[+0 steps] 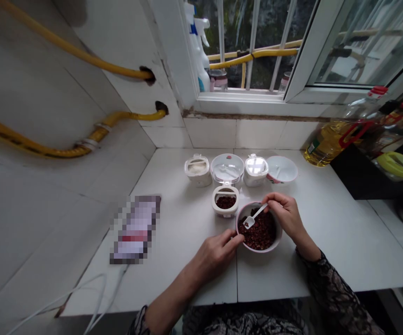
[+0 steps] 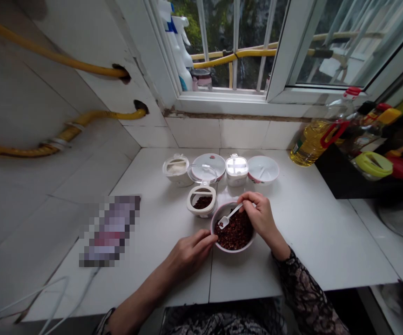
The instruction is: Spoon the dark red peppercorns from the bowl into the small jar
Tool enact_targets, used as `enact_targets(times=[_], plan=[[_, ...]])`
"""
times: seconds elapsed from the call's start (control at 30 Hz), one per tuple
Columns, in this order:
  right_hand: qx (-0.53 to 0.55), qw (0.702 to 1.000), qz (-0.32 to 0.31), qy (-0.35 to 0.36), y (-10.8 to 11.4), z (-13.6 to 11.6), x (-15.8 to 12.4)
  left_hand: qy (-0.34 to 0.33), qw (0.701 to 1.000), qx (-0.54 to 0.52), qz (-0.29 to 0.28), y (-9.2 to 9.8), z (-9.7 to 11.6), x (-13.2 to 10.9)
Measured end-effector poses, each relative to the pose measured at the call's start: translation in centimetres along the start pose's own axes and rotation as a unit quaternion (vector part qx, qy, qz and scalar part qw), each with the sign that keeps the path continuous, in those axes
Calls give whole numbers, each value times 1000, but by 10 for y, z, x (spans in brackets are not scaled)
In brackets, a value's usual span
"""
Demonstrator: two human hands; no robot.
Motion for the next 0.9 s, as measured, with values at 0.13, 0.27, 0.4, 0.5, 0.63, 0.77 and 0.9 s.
enact_targets(times=[0.13,0.27,0.4,0.5,0.63,0.77,0.9], plan=[[67,997,0,-47,2,2,2,2,1000,1,5,-1,-1,-1],[102,994,29,-22,0,-9,0,-2,1000,0,8,-1,0,0],[-14,984,83,156,-9,-34,-8,-7,1000,9,16,0,1,2],[-145,930,51,333,-24,-50,-20,-1,1000,13,7,0,1,3],[-179,902,44,390,-19,-52,-26,-5,1000,20,8,0,2,5],[-125,919,116,354,8,-46,-22,2,1000,24,-1,-2,1,5],[-192,915,85,344,9,-35,-14,4,1000,20,-3,-3,0,4]])
Point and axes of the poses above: each hand's wrist, its own x-axis towards the middle knuckle, its own y-axis out of the back of the hand, z = x × y, the point moved 5 cm from there along x, towards the middle knuckle, and after that the axes turned 9 degrees about -y, right-handed, at the moved point
